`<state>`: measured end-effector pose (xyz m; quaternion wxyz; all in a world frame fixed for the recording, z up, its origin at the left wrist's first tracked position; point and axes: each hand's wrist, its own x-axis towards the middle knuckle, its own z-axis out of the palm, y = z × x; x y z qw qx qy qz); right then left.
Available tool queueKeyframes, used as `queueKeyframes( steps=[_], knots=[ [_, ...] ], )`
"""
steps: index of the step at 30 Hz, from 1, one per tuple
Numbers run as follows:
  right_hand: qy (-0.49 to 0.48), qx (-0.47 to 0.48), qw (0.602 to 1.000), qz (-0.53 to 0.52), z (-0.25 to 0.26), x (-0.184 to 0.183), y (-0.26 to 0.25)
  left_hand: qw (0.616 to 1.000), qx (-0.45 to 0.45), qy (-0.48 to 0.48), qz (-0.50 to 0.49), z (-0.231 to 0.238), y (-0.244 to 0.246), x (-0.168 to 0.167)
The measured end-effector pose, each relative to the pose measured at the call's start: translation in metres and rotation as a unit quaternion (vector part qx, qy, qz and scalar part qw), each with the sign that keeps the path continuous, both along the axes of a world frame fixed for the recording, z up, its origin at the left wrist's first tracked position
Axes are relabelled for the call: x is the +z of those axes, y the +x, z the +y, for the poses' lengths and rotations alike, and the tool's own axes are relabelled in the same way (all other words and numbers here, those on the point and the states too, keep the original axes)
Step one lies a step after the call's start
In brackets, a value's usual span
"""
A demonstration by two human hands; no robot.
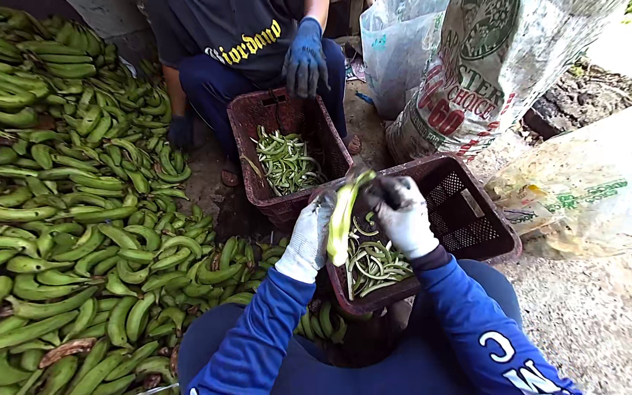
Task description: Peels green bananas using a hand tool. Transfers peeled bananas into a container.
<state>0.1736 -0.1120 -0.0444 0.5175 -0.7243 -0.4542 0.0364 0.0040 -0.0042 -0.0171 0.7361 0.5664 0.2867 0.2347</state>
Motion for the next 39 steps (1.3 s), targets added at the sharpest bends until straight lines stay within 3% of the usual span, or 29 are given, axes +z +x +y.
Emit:
queueKeyframes(
  steps=[3,8,14,17,19,21,23,25,29,33,36,39],
  knots=[
    [-0.015,-0.061,0.996,0.063,-0.007,0.012,0.021,0.998,0.016,-0.054,0.024,-0.001,0.005,-0.008],
    [-0.051,0.03,0.985,0.16,-0.023,0.02,0.01,0.99,0.06,-0.117,-0.042,0.016,0.002,-0.005],
    [-0.097,0.179,0.961,0.185,-0.02,0.017,-0.02,0.977,0.193,0.088,0.03,0.019,-0.002,-0.004],
    [-0.122,0.238,0.953,0.143,-0.015,0.011,-0.036,0.971,0.219,0.092,0.041,0.019,-0.003,-0.004],
    [-0.133,0.232,0.958,0.107,-0.012,0.005,-0.036,0.98,0.19,0.065,0.011,0.017,-0.005,-0.001],
    [-0.123,0.195,0.971,0.066,-0.008,0.001,-0.026,0.993,0.107,0.024,-0.035,0.013,-0.005,0.004],
    [-0.079,0.128,0.988,0.04,-0.004,0.001,-0.013,1.0,0.009,-0.023,-0.014,0.007,-0.006,0.009],
    [-0.051,0.035,0.997,0.048,-0.002,0.005,0.001,0.994,-0.069,-0.084,0.03,0.002,-0.004,0.008],
    [-0.042,-0.049,0.992,0.113,-0.009,0.018,0.018,0.967,-0.176,-0.177,-0.047,0.004,0.001,-0.006],
    [-0.051,-0.006,0.993,0.109,-0.018,0.016,-0.003,0.973,0.027,-0.194,-0.123,0.013,0.003,-0.012],
    [-0.082,0.049,0.992,0.084,-0.017,0.007,-0.025,0.939,0.17,-0.236,-0.184,0.026,0.006,-0.017],
    [-0.134,0.075,0.988,0.031,-0.01,-0.001,-0.036,0.91,0.231,-0.276,-0.204,0.034,0.004,-0.012]
  ],
)
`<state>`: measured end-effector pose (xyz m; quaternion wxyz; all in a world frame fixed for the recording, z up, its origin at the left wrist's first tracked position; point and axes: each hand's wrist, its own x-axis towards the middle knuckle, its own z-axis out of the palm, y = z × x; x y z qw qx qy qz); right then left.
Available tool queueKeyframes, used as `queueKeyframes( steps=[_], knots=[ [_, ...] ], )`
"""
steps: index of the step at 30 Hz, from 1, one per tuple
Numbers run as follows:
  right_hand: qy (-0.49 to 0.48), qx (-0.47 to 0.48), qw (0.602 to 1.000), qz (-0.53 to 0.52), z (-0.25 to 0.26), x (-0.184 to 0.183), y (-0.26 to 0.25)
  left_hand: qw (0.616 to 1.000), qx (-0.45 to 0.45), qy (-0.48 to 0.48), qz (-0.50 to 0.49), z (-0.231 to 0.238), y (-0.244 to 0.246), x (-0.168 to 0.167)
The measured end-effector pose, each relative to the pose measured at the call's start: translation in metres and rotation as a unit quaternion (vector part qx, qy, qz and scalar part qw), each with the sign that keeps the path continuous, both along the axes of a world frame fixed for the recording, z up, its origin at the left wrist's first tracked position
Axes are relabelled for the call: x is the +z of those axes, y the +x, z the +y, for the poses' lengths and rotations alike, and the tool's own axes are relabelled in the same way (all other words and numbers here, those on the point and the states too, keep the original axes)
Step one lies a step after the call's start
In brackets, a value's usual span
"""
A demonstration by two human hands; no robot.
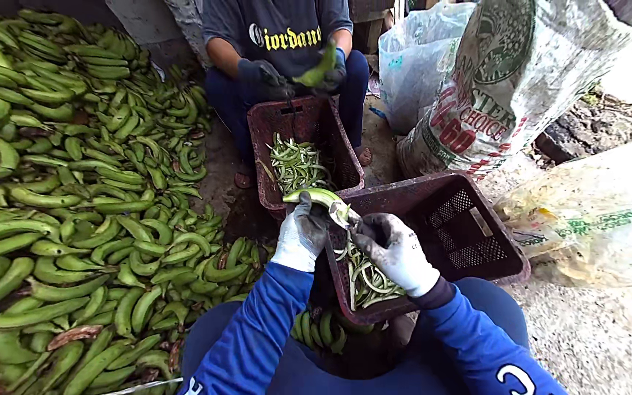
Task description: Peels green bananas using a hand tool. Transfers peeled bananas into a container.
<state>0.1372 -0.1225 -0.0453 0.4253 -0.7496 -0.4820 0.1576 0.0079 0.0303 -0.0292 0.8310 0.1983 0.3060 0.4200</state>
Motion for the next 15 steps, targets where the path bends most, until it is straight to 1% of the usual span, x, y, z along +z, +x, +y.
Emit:
queueKeyframes(
  steps=[2,3,4,7,9,11,12,13,15],
  knots=[
    [-0.008,0.009,0.999,-0.036,0.003,-0.004,0.0,1.0,0.007,0.009,0.004,0.001,-0.002,0.004],
    [-0.004,0.015,0.999,-0.043,0.004,-0.004,0.002,0.999,0.0,0.035,0.017,0.0,-0.003,0.005],
    [0.003,0.021,0.999,-0.047,0.004,-0.004,0.003,0.997,-0.017,0.068,0.037,0.0,-0.004,0.005],
    [0.041,0.045,0.997,-0.051,0.002,-0.002,0.009,0.978,-0.105,0.147,0.103,-0.005,-0.007,0.011],
    [0.059,0.053,0.996,-0.05,0.002,0.0,0.018,0.947,-0.195,0.208,0.145,-0.008,-0.012,0.015],
    [0.042,0.053,0.997,-0.033,0.002,0.004,0.032,0.894,-0.31,0.266,0.186,-0.01,-0.021,0.022],
    [0.023,0.051,0.998,-0.02,0.003,0.007,0.04,0.872,-0.354,0.271,0.202,-0.012,-0.024,0.026],
    [0.0,0.046,0.999,-0.007,0.005,0.008,0.047,0.862,-0.387,0.254,0.206,-0.014,-0.022,0.027],
    [-0.042,0.033,0.998,0.014,0.008,0.01,0.055,0.881,-0.413,0.17,0.159,-0.014,-0.011,0.022]
  ],
)
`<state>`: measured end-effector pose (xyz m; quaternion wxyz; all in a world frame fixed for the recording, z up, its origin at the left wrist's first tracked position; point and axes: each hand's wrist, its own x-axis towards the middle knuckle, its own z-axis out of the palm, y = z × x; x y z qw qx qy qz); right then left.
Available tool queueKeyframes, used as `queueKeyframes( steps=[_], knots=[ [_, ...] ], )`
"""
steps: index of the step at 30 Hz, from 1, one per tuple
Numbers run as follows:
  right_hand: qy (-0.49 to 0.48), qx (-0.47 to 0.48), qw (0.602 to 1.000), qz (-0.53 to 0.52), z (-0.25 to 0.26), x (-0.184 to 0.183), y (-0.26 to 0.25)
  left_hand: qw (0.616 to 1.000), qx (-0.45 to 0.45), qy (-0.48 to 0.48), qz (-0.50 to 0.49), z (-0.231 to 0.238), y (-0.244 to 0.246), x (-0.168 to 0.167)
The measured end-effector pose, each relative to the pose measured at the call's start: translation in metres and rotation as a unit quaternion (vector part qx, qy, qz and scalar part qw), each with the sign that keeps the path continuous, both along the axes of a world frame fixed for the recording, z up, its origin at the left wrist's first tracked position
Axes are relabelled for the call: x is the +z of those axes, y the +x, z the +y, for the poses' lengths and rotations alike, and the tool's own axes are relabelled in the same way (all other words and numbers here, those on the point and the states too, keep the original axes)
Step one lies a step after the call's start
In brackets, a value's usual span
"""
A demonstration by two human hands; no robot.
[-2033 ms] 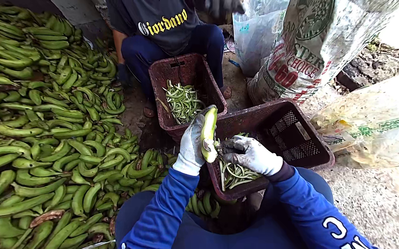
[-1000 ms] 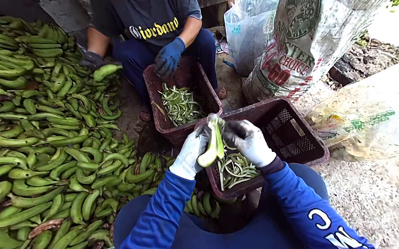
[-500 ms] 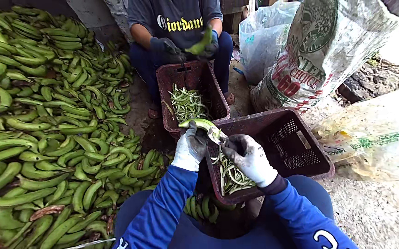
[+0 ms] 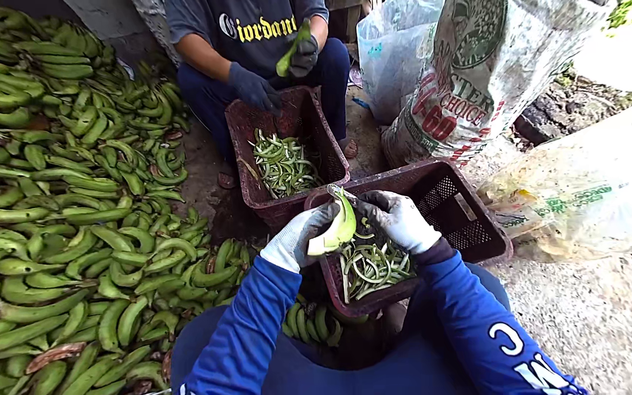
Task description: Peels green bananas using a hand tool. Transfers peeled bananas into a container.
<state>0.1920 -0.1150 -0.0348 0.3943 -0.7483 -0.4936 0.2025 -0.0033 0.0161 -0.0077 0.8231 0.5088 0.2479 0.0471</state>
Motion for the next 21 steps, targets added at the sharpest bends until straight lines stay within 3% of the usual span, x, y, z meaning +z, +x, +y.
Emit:
queueKeyframes(
  steps=[2,8,14,16,18,21],
  knots=[
    [-0.019,-0.007,1.0,0.019,0.001,0.001,0.002,0.999,-0.016,-0.044,-0.012,0.003,0.005,-0.004],
    [-0.02,0.016,1.0,0.008,-0.011,0.003,0.004,0.997,-0.073,0.022,-0.002,0.009,-0.002,-0.005],
    [-0.047,-0.126,0.991,-0.009,-0.016,0.001,0.029,0.99,-0.117,0.077,-0.028,-0.001,0.001,0.002],
    [-0.028,-0.111,0.993,-0.002,-0.017,0.009,0.024,0.991,-0.069,0.113,-0.016,0.0,0.001,0.001],
    [-0.013,-0.106,0.994,0.004,-0.019,0.011,0.011,0.995,0.041,0.09,-0.023,0.0,0.004,-0.008],
    [0.03,-0.097,0.995,0.009,-0.019,0.005,-0.009,0.962,0.217,-0.105,-0.131,0.01,0.013,-0.025]
  ],
)
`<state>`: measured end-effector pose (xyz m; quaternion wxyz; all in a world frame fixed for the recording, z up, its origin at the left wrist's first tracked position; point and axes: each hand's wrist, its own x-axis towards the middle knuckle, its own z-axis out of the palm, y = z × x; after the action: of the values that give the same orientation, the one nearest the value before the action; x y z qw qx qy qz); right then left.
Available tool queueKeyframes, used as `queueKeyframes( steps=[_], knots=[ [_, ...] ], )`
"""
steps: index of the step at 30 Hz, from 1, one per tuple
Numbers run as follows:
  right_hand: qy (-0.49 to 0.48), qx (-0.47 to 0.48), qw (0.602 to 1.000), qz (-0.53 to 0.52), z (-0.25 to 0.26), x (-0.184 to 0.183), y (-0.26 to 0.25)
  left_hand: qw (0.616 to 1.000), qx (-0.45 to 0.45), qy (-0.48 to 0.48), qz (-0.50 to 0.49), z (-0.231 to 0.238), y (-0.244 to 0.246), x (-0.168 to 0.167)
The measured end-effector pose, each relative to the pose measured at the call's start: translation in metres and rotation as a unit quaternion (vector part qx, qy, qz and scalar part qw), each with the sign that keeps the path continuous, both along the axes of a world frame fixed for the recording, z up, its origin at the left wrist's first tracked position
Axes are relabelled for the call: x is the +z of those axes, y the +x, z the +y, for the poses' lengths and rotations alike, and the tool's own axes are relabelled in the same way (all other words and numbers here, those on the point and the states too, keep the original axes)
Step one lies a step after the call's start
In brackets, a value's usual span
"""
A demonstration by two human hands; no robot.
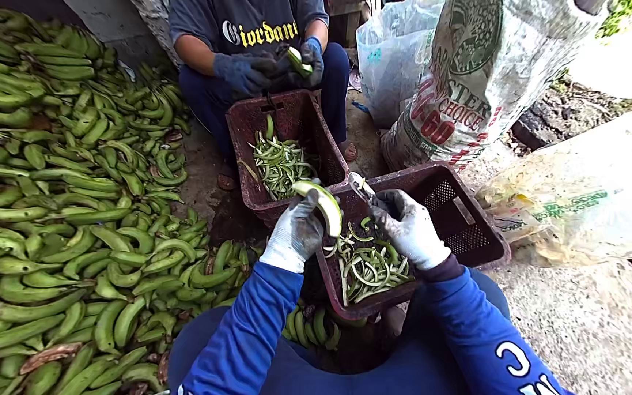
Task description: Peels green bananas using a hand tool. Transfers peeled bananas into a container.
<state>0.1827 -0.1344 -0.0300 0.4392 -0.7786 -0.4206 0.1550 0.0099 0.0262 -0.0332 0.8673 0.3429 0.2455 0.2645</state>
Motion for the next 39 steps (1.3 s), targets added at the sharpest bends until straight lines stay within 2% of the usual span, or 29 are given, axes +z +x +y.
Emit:
queueKeyframes(
  steps=[2,4,7,12,17,20,24,26,28,30,32,35,37,39],
  knots=[
    [0.022,0.023,0.999,-0.003,0.005,-0.009,-0.013,0.992,0.077,-0.091,-0.05,0.004,0.0,0.002],
    [0.029,0.05,0.998,-0.017,0.011,-0.018,-0.025,0.983,0.113,-0.124,-0.076,0.004,-0.003,0.006],
    [0.012,0.08,0.996,-0.032,0.02,-0.025,-0.034,0.983,0.114,-0.118,-0.084,-0.001,-0.006,0.011],
    [0.043,0.124,0.987,-0.095,0.02,-0.029,-0.034,0.991,0.075,-0.114,0.01,0.009,-0.003,0.016],
    [0.094,0.122,0.979,-0.137,0.019,-0.027,-0.029,0.993,-0.027,0.018,0.114,0.009,-0.012,0.024],
    [0.096,0.125,0.982,-0.1,0.019,-0.019,-0.022,0.984,-0.106,0.099,0.101,-0.002,-0.023,0.033],
    [0.067,0.139,0.986,-0.06,0.015,-0.009,-0.017,0.941,-0.19,0.256,0.112,0.0,-0.034,0.04],
    [0.026,0.11,0.992,-0.061,0.016,-0.007,-0.009,0.919,-0.223,0.289,0.15,0.001,-0.036,0.04],
    [-0.023,0.072,0.996,-0.044,0.017,-0.005,0.003,0.922,-0.261,0.251,0.14,-0.005,-0.032,0.04],
    [-0.03,0.042,0.999,-0.013,0.015,-0.003,0.01,0.934,-0.262,0.222,0.103,-0.01,-0.026,0.035],
    [-0.017,0.027,1.0,0.002,0.01,0.002,0.008,0.96,-0.207,0.178,0.066,-0.01,-0.02,0.025],
    [0.022,0.044,0.999,-0.016,0.003,-0.004,0.0,0.996,-0.076,0.048,0.001,-0.003,-0.013,0.013],
    [0.034,0.082,0.995,-0.046,0.002,-0.011,-0.005,0.998,-0.004,-0.044,-0.036,0.002,-0.011,0.008],
    [0.039,0.119,0.99,-0.069,0.005,-0.015,-0.009,0.993,0.025,-0.096,-0.063,0.005,-0.012,0.009]
  ],
)
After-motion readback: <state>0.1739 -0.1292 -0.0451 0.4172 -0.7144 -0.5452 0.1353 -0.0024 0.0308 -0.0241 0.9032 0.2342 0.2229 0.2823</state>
